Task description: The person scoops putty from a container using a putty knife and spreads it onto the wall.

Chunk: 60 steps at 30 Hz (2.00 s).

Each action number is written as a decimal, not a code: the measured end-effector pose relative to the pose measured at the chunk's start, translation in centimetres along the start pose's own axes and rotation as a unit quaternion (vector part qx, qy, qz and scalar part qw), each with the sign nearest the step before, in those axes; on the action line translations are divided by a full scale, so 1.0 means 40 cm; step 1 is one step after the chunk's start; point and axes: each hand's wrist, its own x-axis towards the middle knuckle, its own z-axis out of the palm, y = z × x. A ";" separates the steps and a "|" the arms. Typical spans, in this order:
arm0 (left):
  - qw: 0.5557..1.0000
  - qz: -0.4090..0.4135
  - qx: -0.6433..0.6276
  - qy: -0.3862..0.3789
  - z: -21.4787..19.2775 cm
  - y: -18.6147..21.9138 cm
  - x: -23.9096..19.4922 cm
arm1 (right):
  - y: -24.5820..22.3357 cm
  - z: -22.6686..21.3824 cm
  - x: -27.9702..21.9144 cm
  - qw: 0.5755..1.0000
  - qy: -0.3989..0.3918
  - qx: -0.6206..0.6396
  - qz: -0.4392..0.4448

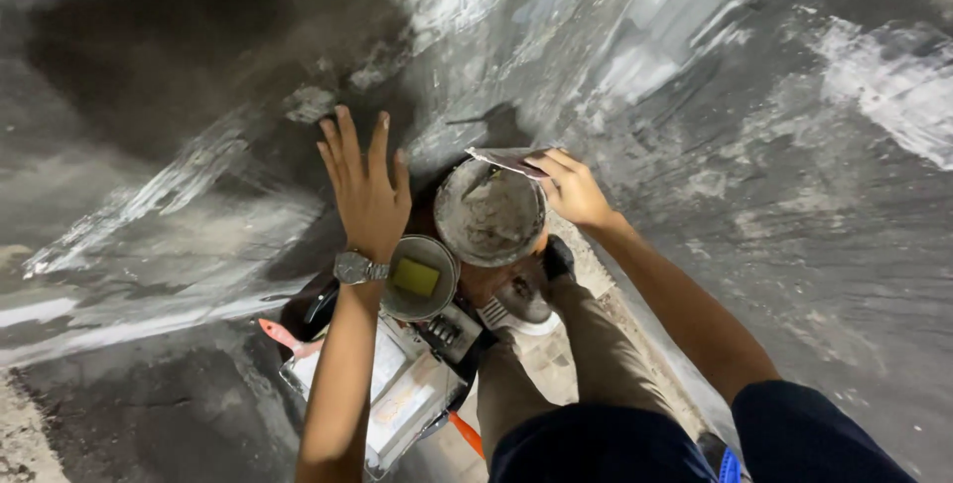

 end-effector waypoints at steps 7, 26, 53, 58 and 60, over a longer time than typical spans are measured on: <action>0.999 -0.006 -0.007 0.033 -0.009 -0.001 -0.038 | 0.012 0.056 -0.007 0.999 0.019 0.022 -0.016; 0.992 -0.089 0.009 0.088 0.316 0.083 -0.316 | 0.300 0.283 -0.086 0.998 -0.040 0.033 -0.027; 0.992 -0.122 -0.020 -0.030 0.668 0.107 -0.680 | 0.551 0.481 -0.125 0.968 -0.219 -0.074 -0.098; 0.988 -0.142 -0.031 -0.045 0.770 0.093 -0.752 | 0.576 0.531 -0.116 0.922 -0.328 -0.187 -0.081; 0.986 -0.156 -0.033 -0.039 0.793 0.092 -0.763 | 0.598 0.567 -0.114 0.902 -0.348 -0.233 -0.103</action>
